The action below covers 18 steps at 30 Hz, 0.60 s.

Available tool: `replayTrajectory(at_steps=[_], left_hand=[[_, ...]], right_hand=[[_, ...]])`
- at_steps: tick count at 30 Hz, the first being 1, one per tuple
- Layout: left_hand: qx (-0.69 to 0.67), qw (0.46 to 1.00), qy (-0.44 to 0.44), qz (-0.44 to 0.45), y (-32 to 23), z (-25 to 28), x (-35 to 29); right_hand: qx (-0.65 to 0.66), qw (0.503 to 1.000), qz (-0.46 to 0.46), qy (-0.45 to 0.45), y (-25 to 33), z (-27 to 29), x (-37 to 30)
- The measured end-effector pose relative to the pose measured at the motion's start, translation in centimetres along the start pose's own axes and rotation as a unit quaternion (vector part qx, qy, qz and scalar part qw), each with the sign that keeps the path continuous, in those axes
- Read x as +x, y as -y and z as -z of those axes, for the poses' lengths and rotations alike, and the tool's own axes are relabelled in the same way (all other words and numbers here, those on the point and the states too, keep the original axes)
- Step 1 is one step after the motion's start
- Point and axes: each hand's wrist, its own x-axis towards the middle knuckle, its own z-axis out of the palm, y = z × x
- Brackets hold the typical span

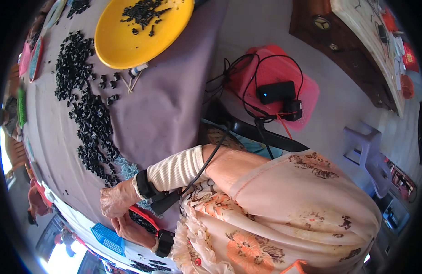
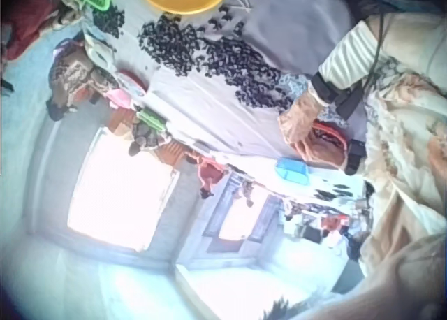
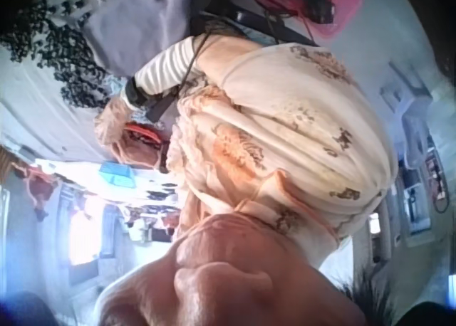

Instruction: Assembling small black plastic components by hand at a workshop table.

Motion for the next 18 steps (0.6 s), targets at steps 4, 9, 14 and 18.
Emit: replayTrajectory(at_steps=[4,9,14,18], left_hand=[[-0.035,0.999,-0.018,-0.008,-0.8,-0.7,0.5],[-0.275,0.958,-0.045,0.071,-1.3,0.1,0.2],[-0.346,0.932,-0.059,0.094,-0.4,-1.8,0.5],[-0.378,0.907,-0.138,0.123,-0.9,-2.3,-0.3]], right_hand=[[0.001,1.0,0.007,0.017,-0.4,1.5,1.5],[-0.055,0.997,0.05,0.022,1.0,0.3,3.6],[-0.011,0.998,0.052,0.023,-0.6,1.7,2.5],[0.012,0.994,0.065,0.092,-0.4,1.9,3.1]])
